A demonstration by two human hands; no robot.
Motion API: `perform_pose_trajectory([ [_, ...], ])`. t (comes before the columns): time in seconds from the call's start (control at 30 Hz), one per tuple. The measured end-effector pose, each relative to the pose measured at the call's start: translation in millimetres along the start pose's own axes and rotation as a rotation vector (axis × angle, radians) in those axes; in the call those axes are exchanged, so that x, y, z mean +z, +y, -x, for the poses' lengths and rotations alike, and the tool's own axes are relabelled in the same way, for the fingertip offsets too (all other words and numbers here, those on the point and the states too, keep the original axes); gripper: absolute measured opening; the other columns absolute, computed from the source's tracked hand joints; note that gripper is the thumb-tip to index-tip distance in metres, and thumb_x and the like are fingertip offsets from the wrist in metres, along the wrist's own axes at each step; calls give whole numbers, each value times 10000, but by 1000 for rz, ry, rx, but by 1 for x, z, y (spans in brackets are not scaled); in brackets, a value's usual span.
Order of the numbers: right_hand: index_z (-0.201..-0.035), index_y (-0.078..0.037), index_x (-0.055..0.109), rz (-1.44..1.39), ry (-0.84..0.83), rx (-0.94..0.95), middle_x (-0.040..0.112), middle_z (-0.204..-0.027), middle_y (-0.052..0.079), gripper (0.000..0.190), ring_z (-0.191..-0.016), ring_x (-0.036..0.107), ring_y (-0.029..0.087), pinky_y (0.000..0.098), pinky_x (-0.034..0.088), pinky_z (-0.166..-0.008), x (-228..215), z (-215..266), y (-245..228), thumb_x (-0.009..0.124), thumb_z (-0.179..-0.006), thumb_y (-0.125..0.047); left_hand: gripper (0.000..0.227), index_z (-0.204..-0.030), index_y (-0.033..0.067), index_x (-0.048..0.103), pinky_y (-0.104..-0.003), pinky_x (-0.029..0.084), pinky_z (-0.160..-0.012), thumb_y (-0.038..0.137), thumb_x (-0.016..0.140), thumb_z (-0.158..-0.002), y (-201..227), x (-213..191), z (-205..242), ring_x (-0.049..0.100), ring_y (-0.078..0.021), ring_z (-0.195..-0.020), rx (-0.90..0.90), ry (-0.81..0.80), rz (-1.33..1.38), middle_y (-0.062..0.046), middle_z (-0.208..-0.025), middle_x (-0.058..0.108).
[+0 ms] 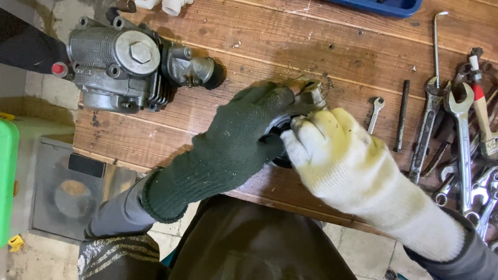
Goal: The person assembles a small engine by inserting a bearing into the crankcase and rotating it to check fit. They then pick up a clutch assembly and apply oil to it using a brush.
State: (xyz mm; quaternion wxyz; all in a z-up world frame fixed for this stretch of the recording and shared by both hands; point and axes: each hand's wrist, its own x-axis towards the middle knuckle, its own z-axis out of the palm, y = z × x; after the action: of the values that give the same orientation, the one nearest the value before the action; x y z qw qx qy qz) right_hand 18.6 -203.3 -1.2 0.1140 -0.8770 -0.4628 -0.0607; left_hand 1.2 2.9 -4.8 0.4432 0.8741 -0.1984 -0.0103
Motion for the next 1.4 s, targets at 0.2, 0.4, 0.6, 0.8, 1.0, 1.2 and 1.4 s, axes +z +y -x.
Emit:
perform_pose_trajectory([
  [0.2, -817, -90, 537, 105, 60, 133, 466, -695, 44, 398, -538, 453, 199, 316, 386, -245, 1, 5, -10, 483, -1138, -319, 489, -1441, 114, 495, -538, 569, -909, 246, 632, -990, 1, 1, 0, 638, -419, -1174, 13, 11, -16, -172, -1307, 615],
  [0.4, -1626, -32, 209, 254, 123, -127, 484, -834, 86, 671, -667, 465, 258, 355, 463, -428, 22, 24, 5, 635, -1109, 8, 513, -1495, 129, 456, -492, 552, -1022, 307, 608, -1039, -1, 1, 0, 651, -371, -1256, 84, 20, 12, -169, -1397, 631],
  [0.6, -1674, -125, 126, 317, 232, -58, 433, -849, 22, 714, -704, 455, 225, 341, 431, -421, 38, 33, 4, 652, -1191, -109, 659, -1543, 120, 366, -507, 505, -1111, 128, 649, -948, 7, -21, -4, 580, -384, -1394, 28, -86, 181, -161, -1465, 571],
  [0.8, -1211, -116, 522, 340, 34, 124, 518, -872, 52, 540, -719, 514, 274, 407, 457, -492, 16, 16, -17, 821, -798, -293, 591, -1608, 42, 268, -583, 239, -1428, 134, 557, -1102, -4, -15, 25, 236, -440, -1675, 70, 104, 371, -250, -1717, 296],
  [1.0, -1265, -110, 499, 350, -25, 157, 563, -923, 58, 596, -771, 567, 267, 409, 553, -557, 16, 17, -22, 810, -841, -388, 547, -1630, 137, 292, -535, 340, -1424, 218, 542, -1150, -19, 3, 42, 269, -413, -1679, 43, 136, 333, -179, -1749, 238],
  [1.2, -1312, -167, 454, 421, -57, 210, 546, -930, 25, 675, -786, 570, 242, 365, 528, -462, 17, 18, -26, 817, -836, -479, 526, -1599, 60, 346, -506, 361, -1397, 204, 553, -1138, -23, 13, 41, 329, -384, -1649, 91, 200, 296, -206, -1720, 282],
  [1.4, -1159, -194, 540, 430, -7, 206, 520, -852, 12, 534, -754, 560, 241, 365, 457, -424, 13, 17, -25, 845, -829, -482, 776, -1657, 146, 223, -552, 350, -1348, 400, 648, -1060, -19, 20, 43, 308, -401, -1653, -5, 199, 137, -185, -1748, 262],
])
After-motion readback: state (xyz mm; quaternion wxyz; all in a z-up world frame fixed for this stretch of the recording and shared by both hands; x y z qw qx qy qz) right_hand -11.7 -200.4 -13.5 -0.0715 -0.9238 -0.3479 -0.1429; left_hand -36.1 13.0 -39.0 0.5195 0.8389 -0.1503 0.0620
